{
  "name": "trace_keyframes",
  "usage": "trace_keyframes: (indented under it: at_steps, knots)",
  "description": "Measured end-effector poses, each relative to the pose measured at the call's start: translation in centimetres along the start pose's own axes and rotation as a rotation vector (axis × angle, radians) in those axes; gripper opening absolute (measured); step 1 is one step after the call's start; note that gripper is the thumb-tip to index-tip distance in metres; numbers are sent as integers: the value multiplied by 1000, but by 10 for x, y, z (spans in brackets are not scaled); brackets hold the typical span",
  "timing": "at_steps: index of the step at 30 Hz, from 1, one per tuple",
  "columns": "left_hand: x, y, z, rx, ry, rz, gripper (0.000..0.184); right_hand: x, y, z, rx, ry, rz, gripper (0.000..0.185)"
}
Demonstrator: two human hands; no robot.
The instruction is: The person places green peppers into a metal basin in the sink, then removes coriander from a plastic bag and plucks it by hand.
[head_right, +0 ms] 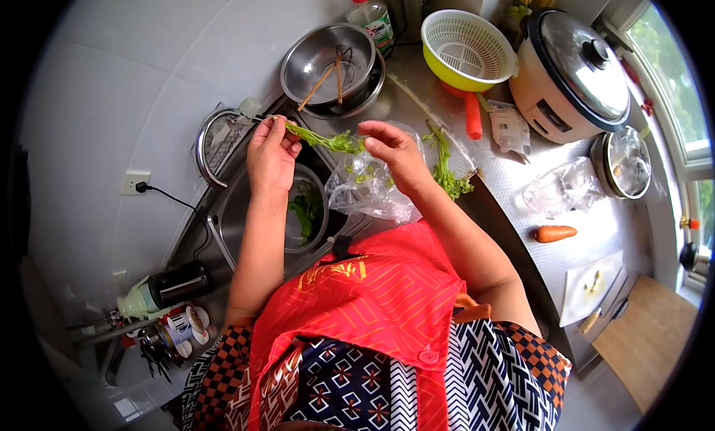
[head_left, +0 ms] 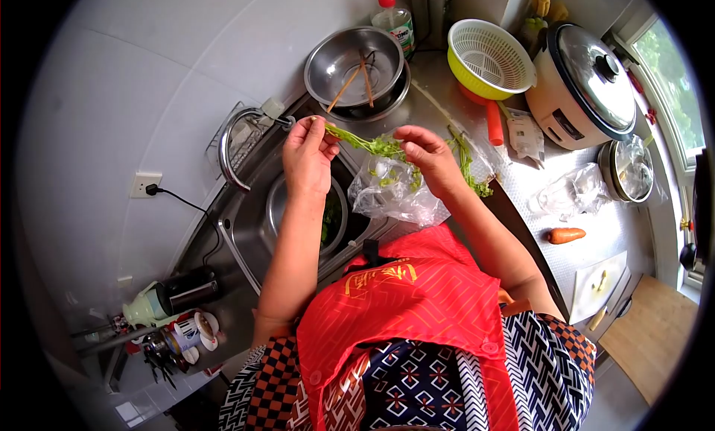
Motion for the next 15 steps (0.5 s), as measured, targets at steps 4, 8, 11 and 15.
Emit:
trace_keyframes:
  at_steps: [4, 8, 11, 15]
  knots:
    - [-1, 4, -5, 23, 18, 0, 8, -14, -2, 4, -1, 256, -94, 21]
    - [1, 4, -4, 32, 34, 16, 8, -15, -5, 8, -18, 176, -26, 12]
    - [5, 4, -5, 36, 50, 0, 8, -15, -3, 4, -55, 81, -19, 8]
    - [6, 3, -11, 66, 91, -27, 7, -12, -1, 9, -319, -200, 25, 8]
Point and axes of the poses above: each hand's wrist, its own y-axis away from the middle knuckle, its own x-axis out of the back of the hand, z = x × y, the point moved 3 cm from there along -y, towards the middle knuckle, and after that the axes turned 2 degrees about z, right-handed, at the moved point
